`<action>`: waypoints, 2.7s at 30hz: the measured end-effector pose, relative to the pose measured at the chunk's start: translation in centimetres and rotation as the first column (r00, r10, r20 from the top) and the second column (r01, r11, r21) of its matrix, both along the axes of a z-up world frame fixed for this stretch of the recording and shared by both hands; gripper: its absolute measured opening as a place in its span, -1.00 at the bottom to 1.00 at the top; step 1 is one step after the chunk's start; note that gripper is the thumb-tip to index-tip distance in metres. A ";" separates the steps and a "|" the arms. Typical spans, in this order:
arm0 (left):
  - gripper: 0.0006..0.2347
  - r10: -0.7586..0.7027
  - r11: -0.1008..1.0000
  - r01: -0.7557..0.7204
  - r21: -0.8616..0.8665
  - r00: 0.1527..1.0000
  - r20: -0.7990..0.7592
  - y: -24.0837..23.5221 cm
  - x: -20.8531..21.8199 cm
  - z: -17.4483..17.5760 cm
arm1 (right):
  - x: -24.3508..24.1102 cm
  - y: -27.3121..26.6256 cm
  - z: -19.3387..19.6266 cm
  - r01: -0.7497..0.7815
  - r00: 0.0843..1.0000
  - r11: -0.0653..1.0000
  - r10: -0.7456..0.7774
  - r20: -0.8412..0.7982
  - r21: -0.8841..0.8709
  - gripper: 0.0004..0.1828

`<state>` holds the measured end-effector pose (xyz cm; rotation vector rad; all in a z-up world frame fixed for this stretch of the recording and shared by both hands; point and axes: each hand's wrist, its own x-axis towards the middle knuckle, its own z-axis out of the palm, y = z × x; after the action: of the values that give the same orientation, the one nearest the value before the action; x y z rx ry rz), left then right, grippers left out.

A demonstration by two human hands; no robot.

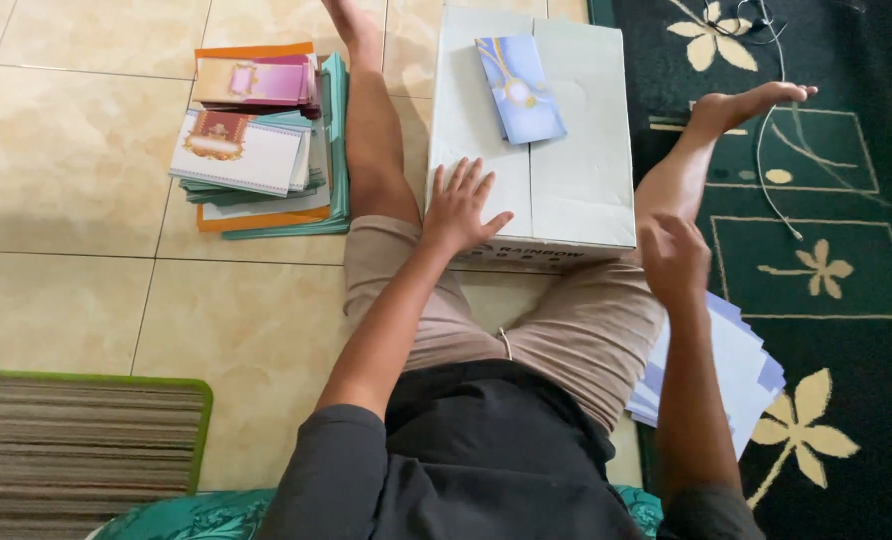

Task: Folding paper cards and stacking them on a pile

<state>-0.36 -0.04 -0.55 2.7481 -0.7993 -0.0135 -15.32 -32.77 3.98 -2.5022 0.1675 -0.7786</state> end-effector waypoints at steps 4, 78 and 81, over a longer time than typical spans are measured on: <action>-0.24 -0.001 1.000 0.001 -0.006 1.000 -0.021 0.0 -0.4 0.7 | 9.7 6.1 -0.4 -0.107 0.992 0.988 0.114 0.057 -0.115 -0.68; -0.46 0.170 0.953 -0.075 -0.292 0.934 0.314 0.2 -0.4 -0.6 | 15.5 10.8 -5.9 -0.417 0.908 0.908 0.418 -0.006 0.047 -0.70; -0.57 0.155 0.957 -0.071 -0.282 0.944 0.290 0.4 -0.1 -1.2 | 14.7 11.6 -4.7 -0.385 0.922 0.909 0.386 0.029 0.156 -0.81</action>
<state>-0.46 0.35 -1.77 2.5602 -0.6566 0.5246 -0.63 -21.15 -0.69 -2.2799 -0.2512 -0.5719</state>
